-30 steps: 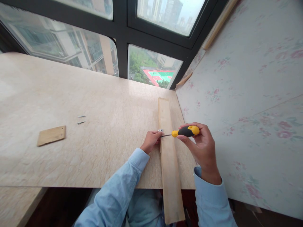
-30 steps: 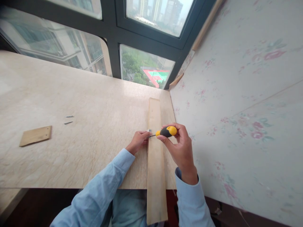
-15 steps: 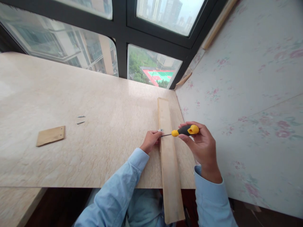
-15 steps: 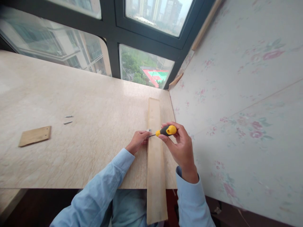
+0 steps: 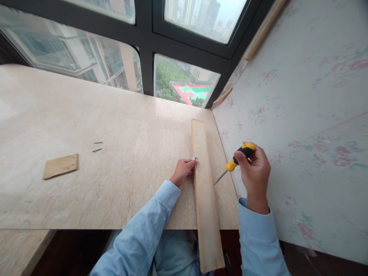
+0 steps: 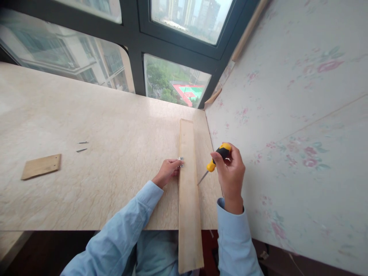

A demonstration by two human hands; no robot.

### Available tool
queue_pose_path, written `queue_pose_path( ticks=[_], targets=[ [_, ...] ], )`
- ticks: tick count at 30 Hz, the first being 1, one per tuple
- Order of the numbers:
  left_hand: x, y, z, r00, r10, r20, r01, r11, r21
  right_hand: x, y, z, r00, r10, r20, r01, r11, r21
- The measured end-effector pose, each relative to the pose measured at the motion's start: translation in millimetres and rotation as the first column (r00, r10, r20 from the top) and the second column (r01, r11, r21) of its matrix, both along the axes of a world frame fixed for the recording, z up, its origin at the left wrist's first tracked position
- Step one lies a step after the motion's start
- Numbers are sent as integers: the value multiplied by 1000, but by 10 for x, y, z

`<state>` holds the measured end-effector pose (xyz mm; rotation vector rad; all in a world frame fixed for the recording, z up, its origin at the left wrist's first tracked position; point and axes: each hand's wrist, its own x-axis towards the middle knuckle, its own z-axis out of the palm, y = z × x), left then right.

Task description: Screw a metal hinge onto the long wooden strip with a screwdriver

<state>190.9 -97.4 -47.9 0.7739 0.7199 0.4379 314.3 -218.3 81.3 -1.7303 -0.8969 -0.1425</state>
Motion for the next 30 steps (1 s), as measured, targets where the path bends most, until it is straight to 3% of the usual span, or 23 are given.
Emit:
queue_pose_path(
  ticks=[2,5,9,14,23,30],
  targets=[
    [-2,0,5,1000,3,-4,-3,1000,1,127,36,-89,1000,-15,14,17,979,-205],
    [-4,0,11,1000,8,-4,-8,1000,4,306,110,-313,997,-3,76,39,882,-470],
    [-7,-1,27,1000,7,4,-7,1000,-11,459,177,-676,996,39,86,28,749,-661],
    [-11,-1,49,1000,0,8,0,1000,-17,535,197,-970,996,33,82,40,658,-752],
    [-7,-7,51,1000,-6,6,6,1000,-5,544,255,-1136,983,23,182,143,524,-839],
    [9,-15,22,1000,-19,-5,19,999,28,452,230,-1105,979,10,202,170,497,-851]
  ],
)
